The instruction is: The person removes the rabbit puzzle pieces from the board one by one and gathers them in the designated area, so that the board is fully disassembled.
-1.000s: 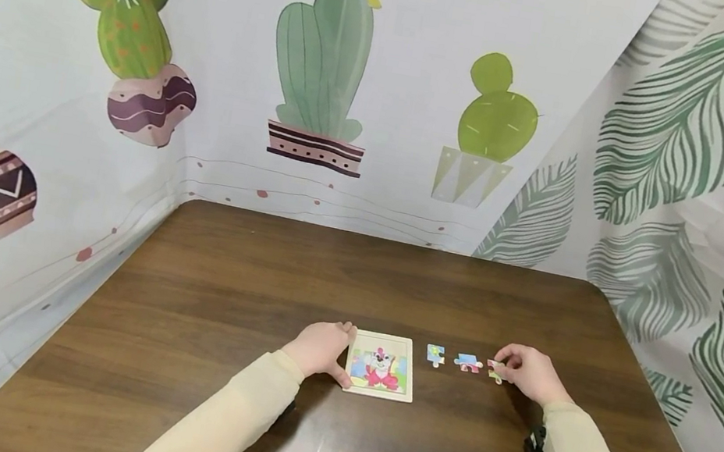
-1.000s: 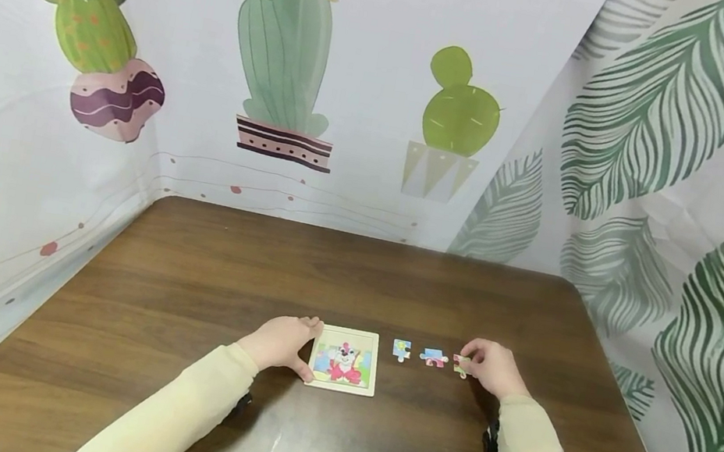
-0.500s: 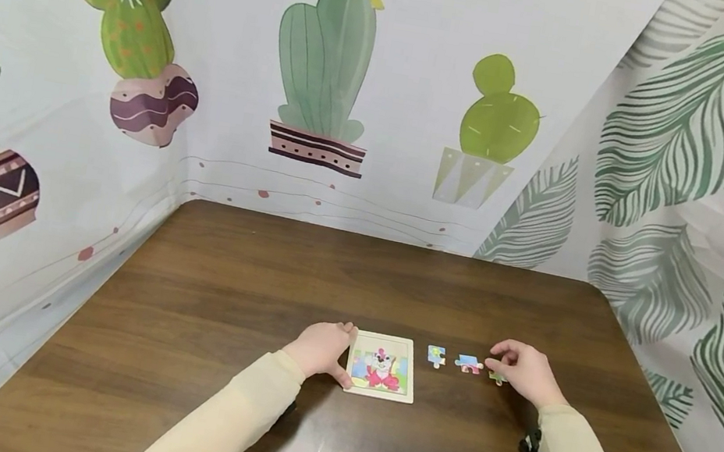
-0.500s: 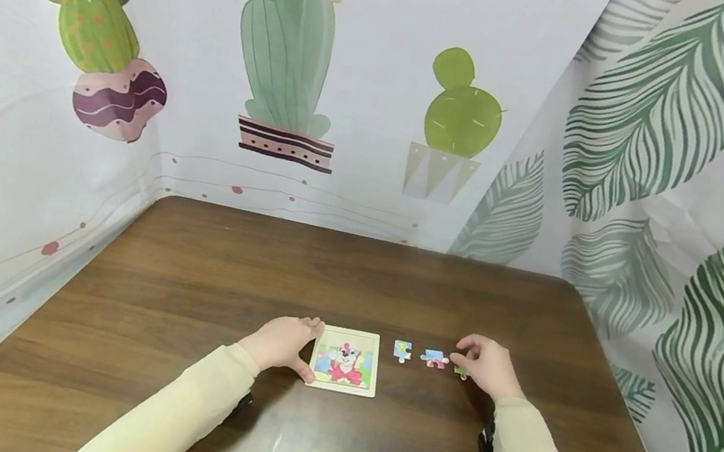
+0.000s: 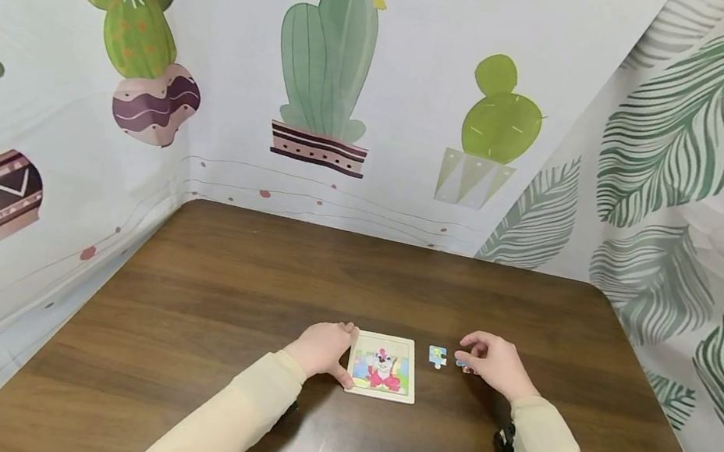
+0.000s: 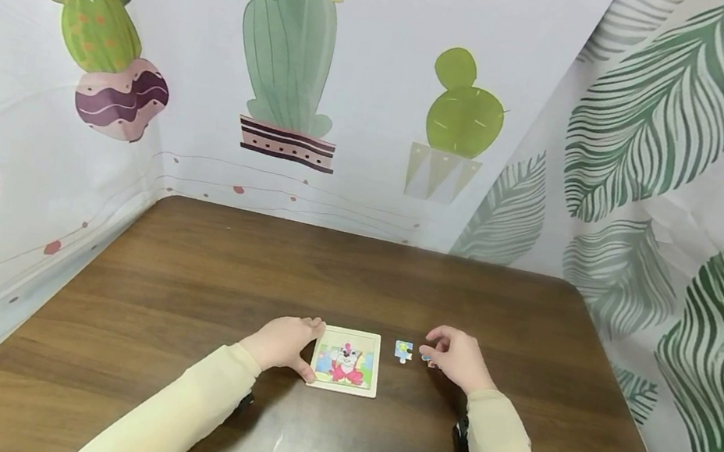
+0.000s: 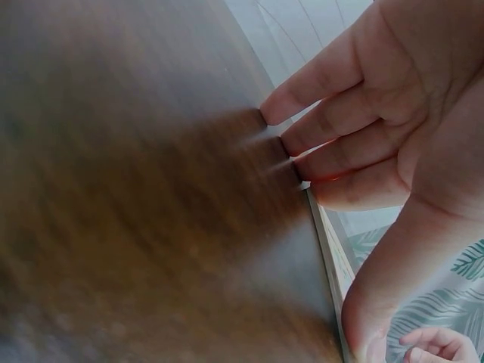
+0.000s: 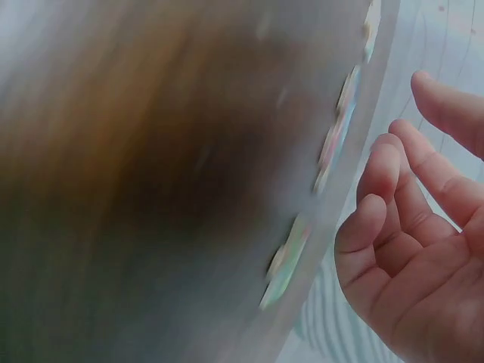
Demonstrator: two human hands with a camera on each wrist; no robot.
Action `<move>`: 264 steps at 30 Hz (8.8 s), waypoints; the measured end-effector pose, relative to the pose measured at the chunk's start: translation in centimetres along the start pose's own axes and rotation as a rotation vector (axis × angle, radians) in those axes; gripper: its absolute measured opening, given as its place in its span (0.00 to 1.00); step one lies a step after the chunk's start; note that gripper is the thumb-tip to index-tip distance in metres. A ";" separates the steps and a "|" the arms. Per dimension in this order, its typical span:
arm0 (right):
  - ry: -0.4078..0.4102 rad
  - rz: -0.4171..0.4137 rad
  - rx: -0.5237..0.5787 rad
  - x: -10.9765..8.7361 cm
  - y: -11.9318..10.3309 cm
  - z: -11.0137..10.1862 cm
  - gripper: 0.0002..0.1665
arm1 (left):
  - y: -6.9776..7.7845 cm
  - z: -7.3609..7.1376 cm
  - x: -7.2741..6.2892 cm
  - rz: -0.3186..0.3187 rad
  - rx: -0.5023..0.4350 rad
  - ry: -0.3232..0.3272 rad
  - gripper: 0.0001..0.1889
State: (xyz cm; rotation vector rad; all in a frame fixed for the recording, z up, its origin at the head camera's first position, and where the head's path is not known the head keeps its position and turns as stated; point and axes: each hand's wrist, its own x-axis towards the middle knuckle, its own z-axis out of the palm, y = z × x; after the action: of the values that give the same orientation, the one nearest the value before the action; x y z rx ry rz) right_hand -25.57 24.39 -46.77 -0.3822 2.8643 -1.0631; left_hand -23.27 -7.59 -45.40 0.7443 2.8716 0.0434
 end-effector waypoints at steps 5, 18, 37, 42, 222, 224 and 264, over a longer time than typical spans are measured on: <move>0.010 -0.013 -0.007 0.5 -1.2 1.2 0.13 | 0.0 0.1 0.1 0.002 0.009 0.000 0.53; -0.022 -0.026 0.006 1.5 -4.9 3.9 0.12 | 0.0 0.1 0.1 -0.003 0.018 0.002 0.53; -0.121 -0.154 -0.037 2.4 -9.4 7.8 0.13 | 0.1 -0.1 -0.1 0.006 0.006 0.026 0.51; -0.141 -0.170 -0.049 2.4 -10.0 8.6 0.14 | 0.1 -0.1 -0.2 0.018 0.018 0.045 0.50; -0.189 -0.061 -0.092 1.1 -9.7 7.7 0.27 | 0.4 -0.3 -0.3 0.008 0.038 0.030 0.52; -0.184 -0.078 -0.105 1.1 -9.8 7.7 0.25 | 0.4 -0.3 -0.3 0.009 0.038 0.029 0.52; -0.111 -0.104 -0.007 1.5 -9.4 7.8 0.11 | 0.2 -0.2 -0.1 0.007 0.027 0.036 0.52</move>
State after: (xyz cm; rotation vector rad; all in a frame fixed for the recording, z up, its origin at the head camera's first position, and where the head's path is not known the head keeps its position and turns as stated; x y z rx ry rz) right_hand -23.99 12.22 -46.53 -0.5781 2.7782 -1.0127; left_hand -23.15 -7.47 -45.20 0.7667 2.9087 0.0197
